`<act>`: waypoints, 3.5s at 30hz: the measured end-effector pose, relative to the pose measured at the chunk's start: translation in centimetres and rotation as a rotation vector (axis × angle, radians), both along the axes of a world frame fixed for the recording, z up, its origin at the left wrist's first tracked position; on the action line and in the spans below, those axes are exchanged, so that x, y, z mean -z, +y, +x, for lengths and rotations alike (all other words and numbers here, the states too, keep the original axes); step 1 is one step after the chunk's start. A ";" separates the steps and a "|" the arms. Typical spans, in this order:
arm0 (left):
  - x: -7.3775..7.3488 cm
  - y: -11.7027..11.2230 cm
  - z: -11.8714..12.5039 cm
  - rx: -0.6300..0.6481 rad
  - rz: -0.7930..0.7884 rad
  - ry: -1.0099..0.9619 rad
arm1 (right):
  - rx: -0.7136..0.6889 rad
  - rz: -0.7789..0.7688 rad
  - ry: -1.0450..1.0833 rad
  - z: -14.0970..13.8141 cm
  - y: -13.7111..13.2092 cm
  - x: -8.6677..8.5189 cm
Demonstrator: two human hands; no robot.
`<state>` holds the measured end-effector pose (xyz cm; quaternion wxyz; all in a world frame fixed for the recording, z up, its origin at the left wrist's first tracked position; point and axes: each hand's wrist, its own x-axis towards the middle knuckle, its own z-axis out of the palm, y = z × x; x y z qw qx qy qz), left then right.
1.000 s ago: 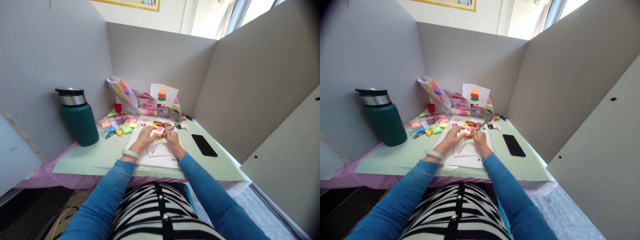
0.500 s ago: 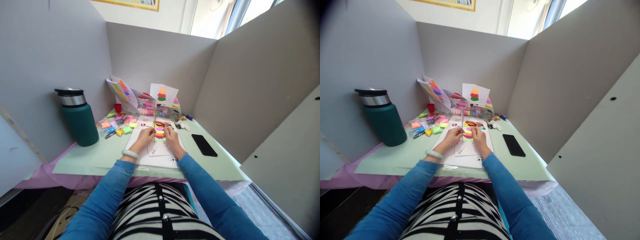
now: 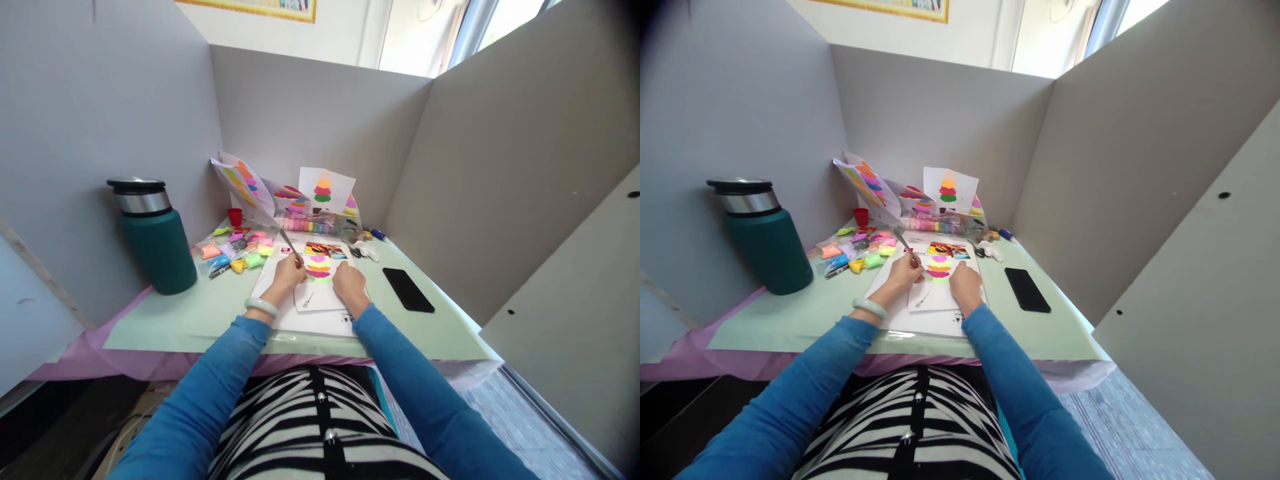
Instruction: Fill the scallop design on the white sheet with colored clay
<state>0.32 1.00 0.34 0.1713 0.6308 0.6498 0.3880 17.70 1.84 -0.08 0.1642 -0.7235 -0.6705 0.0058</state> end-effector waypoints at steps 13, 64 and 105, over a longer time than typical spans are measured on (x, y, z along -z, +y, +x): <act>-0.3 -0.5 1.2 0.004 0.018 0.046 | 0.009 -0.045 -0.071 -0.5 -0.7 -0.6; -0.8 -0.7 0.7 -0.130 -0.041 0.111 | 0.010 -0.071 -0.090 -0.7 -1.4 -1.2; -0.6 -0.4 0.3 -0.119 -0.081 0.032 | 0.013 -0.042 -0.061 -0.5 -0.7 -0.4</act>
